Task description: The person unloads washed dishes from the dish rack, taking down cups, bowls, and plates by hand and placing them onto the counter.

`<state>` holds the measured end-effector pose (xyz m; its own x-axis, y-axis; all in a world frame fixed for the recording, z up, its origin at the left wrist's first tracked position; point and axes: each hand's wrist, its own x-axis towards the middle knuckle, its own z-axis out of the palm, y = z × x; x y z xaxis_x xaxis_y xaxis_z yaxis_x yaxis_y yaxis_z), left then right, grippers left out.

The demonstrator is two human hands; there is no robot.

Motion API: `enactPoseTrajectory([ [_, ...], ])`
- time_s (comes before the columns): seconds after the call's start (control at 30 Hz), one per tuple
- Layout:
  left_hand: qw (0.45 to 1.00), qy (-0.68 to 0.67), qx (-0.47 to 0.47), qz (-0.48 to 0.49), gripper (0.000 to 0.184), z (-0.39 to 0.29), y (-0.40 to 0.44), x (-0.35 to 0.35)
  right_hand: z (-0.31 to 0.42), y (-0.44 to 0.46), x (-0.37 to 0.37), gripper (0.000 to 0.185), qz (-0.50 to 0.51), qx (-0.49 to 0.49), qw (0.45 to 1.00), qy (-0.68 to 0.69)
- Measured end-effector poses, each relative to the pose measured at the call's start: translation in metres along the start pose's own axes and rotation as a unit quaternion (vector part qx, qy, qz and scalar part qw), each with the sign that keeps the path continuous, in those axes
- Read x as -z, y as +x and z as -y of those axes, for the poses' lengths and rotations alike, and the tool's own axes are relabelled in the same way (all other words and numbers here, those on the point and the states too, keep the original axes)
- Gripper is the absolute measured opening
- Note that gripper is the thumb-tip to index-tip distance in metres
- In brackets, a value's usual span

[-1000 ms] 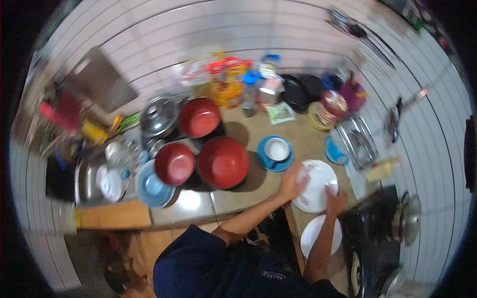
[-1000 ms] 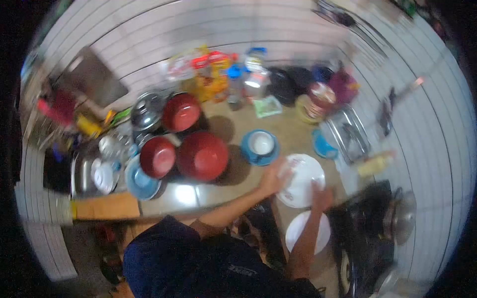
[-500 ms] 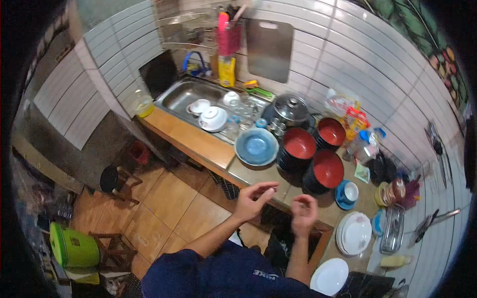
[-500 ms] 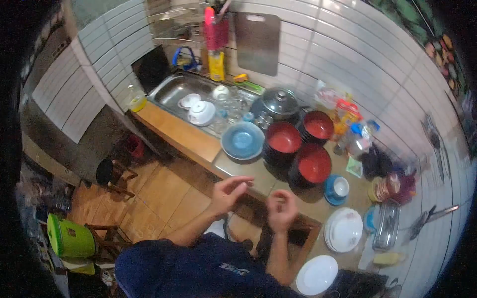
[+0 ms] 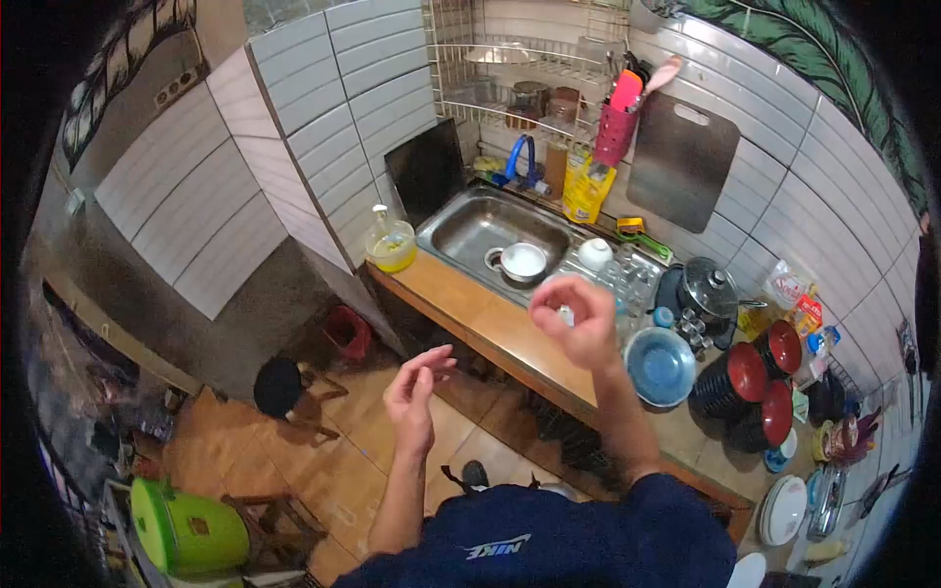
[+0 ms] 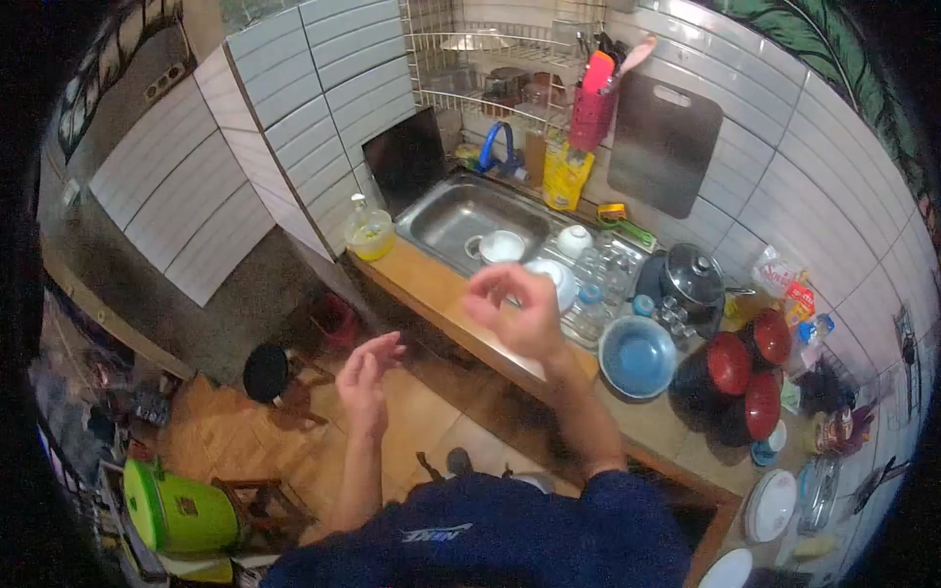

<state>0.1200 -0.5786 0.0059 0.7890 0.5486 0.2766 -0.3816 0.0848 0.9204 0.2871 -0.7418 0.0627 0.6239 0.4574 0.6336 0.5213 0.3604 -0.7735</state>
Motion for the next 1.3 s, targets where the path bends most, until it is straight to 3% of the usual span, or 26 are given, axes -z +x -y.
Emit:
enactPoseTrajectory([
  [0.07, 0.999, -0.024, -0.014, -0.022, 0.029, -0.003, 0.03, 0.033, -0.01, 0.057, -0.012, 0.014, 0.014, 0.018, 0.998, -0.051],
  [0.13, 0.999, -0.021, -0.015, -0.021, 0.029, 0.001, 0.06, 0.054, -0.029, 0.117, -0.019, 0.014, 0.022, -0.001, 1.0, -0.004],
  [0.2, 0.999, -0.024, -0.016, -0.021, 0.029, 0.01, 0.092, 0.067, -0.053, 0.184, -0.012, 0.021, 0.029, 0.032, 0.991, -0.123],
  [0.27, 0.999, -0.029, -0.002, -0.022, 0.03, 0.019, 0.133, 0.074, -0.065, 0.253, 0.003, 0.027, 0.023, 0.08, 0.945, -0.316],
  [0.37, 0.999, 0.006, -0.052, 0.003, 0.031, 0.022, 0.211, 0.074, -0.078, 0.342, 0.023, 0.035, 0.0, 0.026, 0.933, -0.358],
  [0.43, 0.997, 0.036, -0.057, 0.024, 0.031, 0.014, 0.271, 0.071, -0.099, 0.401, 0.044, 0.046, -0.036, 0.056, 0.854, -0.516],
  [0.47, 0.993, 0.063, -0.087, 0.04, 0.031, 0.012, 0.303, 0.067, -0.113, 0.431, 0.055, 0.046, -0.042, 0.061, 0.855, -0.514],
  [0.53, 0.985, 0.081, -0.133, 0.073, 0.033, 0.01, 0.371, 0.055, -0.138, 0.483, 0.074, 0.056, -0.073, 0.028, 0.749, -0.658],
  [0.57, 0.982, 0.081, -0.157, 0.075, 0.033, 0.005, 0.404, 0.043, -0.146, 0.51, 0.081, 0.056, -0.083, 0.031, 0.749, -0.657],
  [0.63, 0.971, 0.084, -0.204, 0.093, 0.034, -0.003, 0.47, 0.019, -0.165, 0.548, 0.093, 0.067, -0.039, -0.137, 0.703, -0.697],
  [0.77, 0.941, 0.1, -0.303, 0.111, 0.041, -0.004, 0.593, -0.045, -0.225, 0.593, 0.116, 0.079, -0.139, -0.158, 0.672, -0.71],
  [0.83, 0.931, 0.152, -0.313, 0.111, 0.047, -0.005, 0.642, -0.078, -0.237, 0.608, 0.128, 0.095, 0.03, -0.279, 0.682, -0.675],
  [0.9, 0.916, 0.205, -0.326, 0.111, 0.053, -0.005, 0.691, -0.106, -0.263, 0.623, 0.142, 0.094, 0.03, -0.293, 0.663, -0.688],
  [0.97, 0.837, 0.393, -0.361, 0.122, 0.072, 0.009, 0.744, -0.132, -0.264, 0.628, 0.146, 0.094, 0.031, -0.31, 0.642, -0.7],
  [1.0, 0.839, 0.386, -0.362, 0.129, 0.072, 0.012, 0.764, -0.143, -0.248, 0.617, 0.128, 0.086, 0.035, -0.346, 0.646, -0.68],
  [1.07, 0.76, 0.575, -0.166, 0.253, 0.091, 0.012, 0.804, -0.165, -0.229, 0.605, 0.112, 0.078, 0.04, -0.374, 0.649, -0.662],
  [1.1, 0.731, 0.602, -0.076, 0.312, 0.087, 0.015, 0.822, -0.178, -0.226, 0.602, 0.111, 0.074, 0.032, -0.371, 0.679, -0.633],
  [1.17, 0.726, 0.555, 0.002, 0.406, 0.086, 0.034, 0.851, -0.183, -0.22, 0.601, 0.107, 0.09, 0.065, -0.384, 0.702, -0.596],
  [1.2, 0.732, 0.557, 0.076, 0.384, 0.087, 0.009, 0.824, -0.18, -0.225, 0.599, 0.109, 0.09, 0.062, -0.394, 0.699, -0.593],
  [1.3, 0.702, 0.587, 0.093, 0.393, 0.085, 0.004, 0.819, -0.181, -0.237, 0.605, 0.126, 0.087, 0.049, -0.423, 0.724, -0.543],
])
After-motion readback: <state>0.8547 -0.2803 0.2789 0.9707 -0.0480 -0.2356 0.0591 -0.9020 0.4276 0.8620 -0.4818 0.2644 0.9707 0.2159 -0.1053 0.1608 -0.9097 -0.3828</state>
